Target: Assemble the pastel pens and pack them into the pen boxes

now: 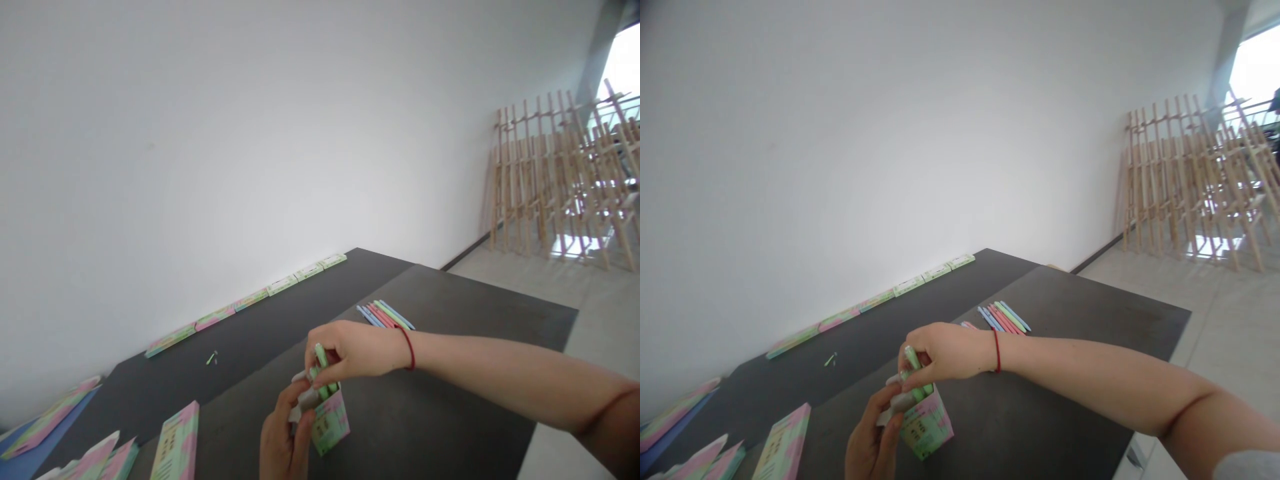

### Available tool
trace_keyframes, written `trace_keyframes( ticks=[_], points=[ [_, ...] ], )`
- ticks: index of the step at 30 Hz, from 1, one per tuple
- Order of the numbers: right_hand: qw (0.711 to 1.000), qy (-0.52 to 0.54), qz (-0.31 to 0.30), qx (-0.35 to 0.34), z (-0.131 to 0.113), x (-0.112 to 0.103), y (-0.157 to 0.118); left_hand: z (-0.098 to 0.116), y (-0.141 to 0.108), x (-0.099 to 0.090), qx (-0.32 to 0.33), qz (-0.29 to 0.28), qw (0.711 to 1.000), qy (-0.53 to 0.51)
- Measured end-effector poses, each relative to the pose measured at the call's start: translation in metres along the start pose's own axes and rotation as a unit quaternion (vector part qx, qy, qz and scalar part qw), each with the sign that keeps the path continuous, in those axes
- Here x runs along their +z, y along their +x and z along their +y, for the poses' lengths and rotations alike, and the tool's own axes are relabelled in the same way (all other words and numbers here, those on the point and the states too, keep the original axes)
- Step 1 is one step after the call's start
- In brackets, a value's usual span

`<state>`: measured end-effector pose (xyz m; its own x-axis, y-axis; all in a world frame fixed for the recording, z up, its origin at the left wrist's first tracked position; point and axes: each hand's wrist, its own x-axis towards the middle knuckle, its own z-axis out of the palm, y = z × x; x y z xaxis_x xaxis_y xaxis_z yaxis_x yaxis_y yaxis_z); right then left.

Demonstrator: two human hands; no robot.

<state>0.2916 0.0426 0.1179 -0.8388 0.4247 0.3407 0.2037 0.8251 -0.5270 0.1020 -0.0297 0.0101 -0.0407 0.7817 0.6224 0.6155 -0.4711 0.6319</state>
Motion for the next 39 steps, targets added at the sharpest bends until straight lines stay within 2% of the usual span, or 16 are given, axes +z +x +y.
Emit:
trace_keyframes(
  ticks=[4,10,19,24,31,33,36,37,39],
  points=[
    [1.000,-0.005,-0.024,0.011,-0.001,0.000,0.002,0.004,0.002,0.000,-0.013,-0.004,1.000,-0.020],
    [0.999,-0.047,-0.010,0.023,0.001,0.006,-0.002,0.002,0.001,0.001,-0.041,-0.031,0.997,-0.059],
    [0.996,-0.066,0.067,-0.004,0.002,0.022,-0.012,0.000,0.004,-0.003,-0.022,-0.061,0.996,-0.057],
    [0.994,-0.076,0.075,-0.025,0.003,0.024,-0.016,-0.004,0.006,-0.003,-0.011,-0.059,0.997,-0.044],
    [0.995,-0.081,0.045,-0.049,0.001,0.018,-0.024,0.006,0.002,0.001,-0.078,-0.022,0.994,-0.067],
    [0.995,-0.056,0.078,-0.012,0.007,0.014,-0.025,0.008,0.003,-0.001,-0.080,-0.020,0.995,-0.058],
    [0.985,-0.061,0.123,0.101,0.029,0.012,-0.022,0.004,0.007,-0.010,-0.067,-0.020,0.997,-0.018],
    [0.981,-0.091,0.108,0.135,0.039,0.014,-0.020,0.001,0.009,-0.015,-0.061,-0.019,0.998,-0.001],
    [0.963,-0.195,0.011,0.185,0.061,0.021,-0.016,-0.005,0.013,-0.022,-0.043,-0.021,0.998,0.033]
  ],
)
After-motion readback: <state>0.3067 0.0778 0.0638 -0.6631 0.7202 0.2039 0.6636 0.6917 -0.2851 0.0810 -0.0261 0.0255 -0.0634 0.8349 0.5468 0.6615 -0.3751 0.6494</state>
